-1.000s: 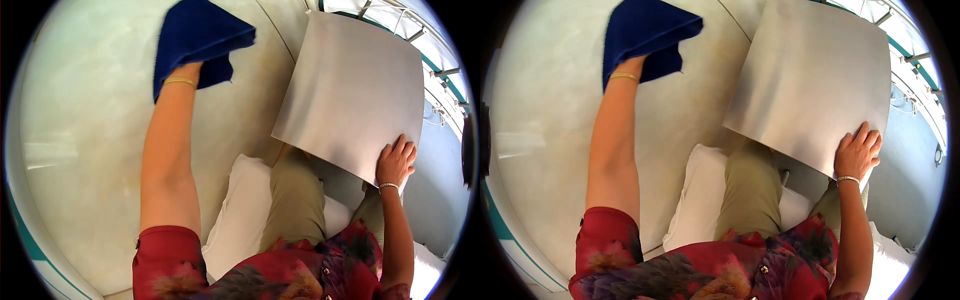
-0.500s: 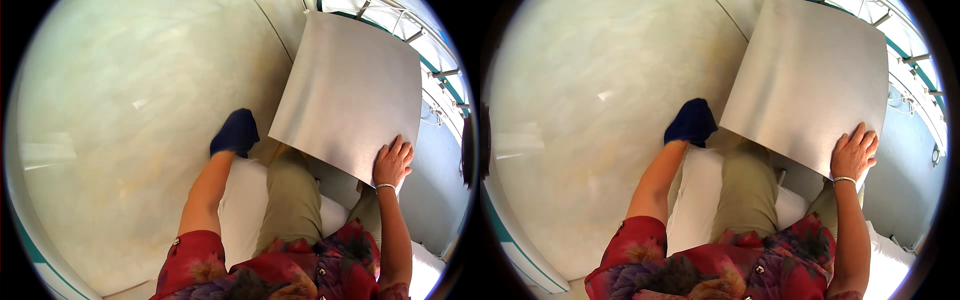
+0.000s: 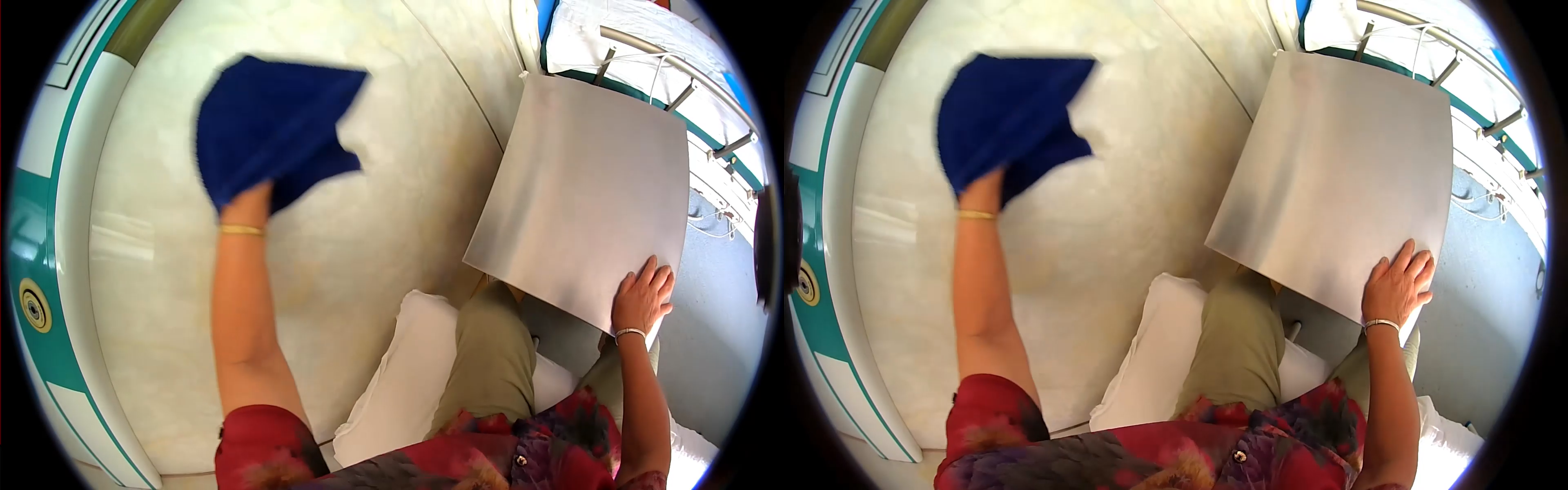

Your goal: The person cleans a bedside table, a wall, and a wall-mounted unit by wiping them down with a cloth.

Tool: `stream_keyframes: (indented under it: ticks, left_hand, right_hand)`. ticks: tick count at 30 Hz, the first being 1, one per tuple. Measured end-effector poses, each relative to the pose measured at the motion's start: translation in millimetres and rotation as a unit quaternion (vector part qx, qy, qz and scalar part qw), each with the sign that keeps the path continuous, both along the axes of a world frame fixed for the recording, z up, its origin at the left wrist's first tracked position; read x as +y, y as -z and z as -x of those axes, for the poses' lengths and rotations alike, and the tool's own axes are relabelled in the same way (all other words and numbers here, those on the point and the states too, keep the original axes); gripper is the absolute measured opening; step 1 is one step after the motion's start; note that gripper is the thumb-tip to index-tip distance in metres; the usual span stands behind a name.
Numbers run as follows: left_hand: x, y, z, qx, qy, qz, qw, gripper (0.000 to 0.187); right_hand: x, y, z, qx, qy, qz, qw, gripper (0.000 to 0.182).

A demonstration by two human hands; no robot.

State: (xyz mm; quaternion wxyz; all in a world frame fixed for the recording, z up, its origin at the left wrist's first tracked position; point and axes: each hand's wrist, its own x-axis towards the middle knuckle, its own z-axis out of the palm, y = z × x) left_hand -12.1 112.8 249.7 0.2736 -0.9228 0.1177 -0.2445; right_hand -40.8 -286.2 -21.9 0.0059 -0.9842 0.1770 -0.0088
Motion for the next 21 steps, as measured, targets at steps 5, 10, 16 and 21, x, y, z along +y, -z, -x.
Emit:
stream_keyframes:
  ticks: [5, 10, 16, 21]
  left_hand:
    - [7, -5, -65, -0.046, -0.006, -0.020, 0.999, 0.025]
    - [6, 44, -133, -0.010, 0.000, 0.006, 1.000, 0.025]
    - [-8, 161, -170, 0.122, -0.017, 0.058, 0.991, 0.026]
    - [-18, 268, -136, 0.284, -0.051, 0.096, 0.953, 0.027]
  right_hand:
    - [-5, 9, -2, 0.003, 0.002, 0.011, 1.000, 0.050]
    - [-5, 9, -3, -0.007, -0.005, 0.020, 1.000, 0.052]
    - [-9, 12, -1, -0.025, -0.024, 0.017, 0.999, 0.054]
    - [-12, 12, -5, -0.040, -0.039, 0.021, 0.998, 0.054]
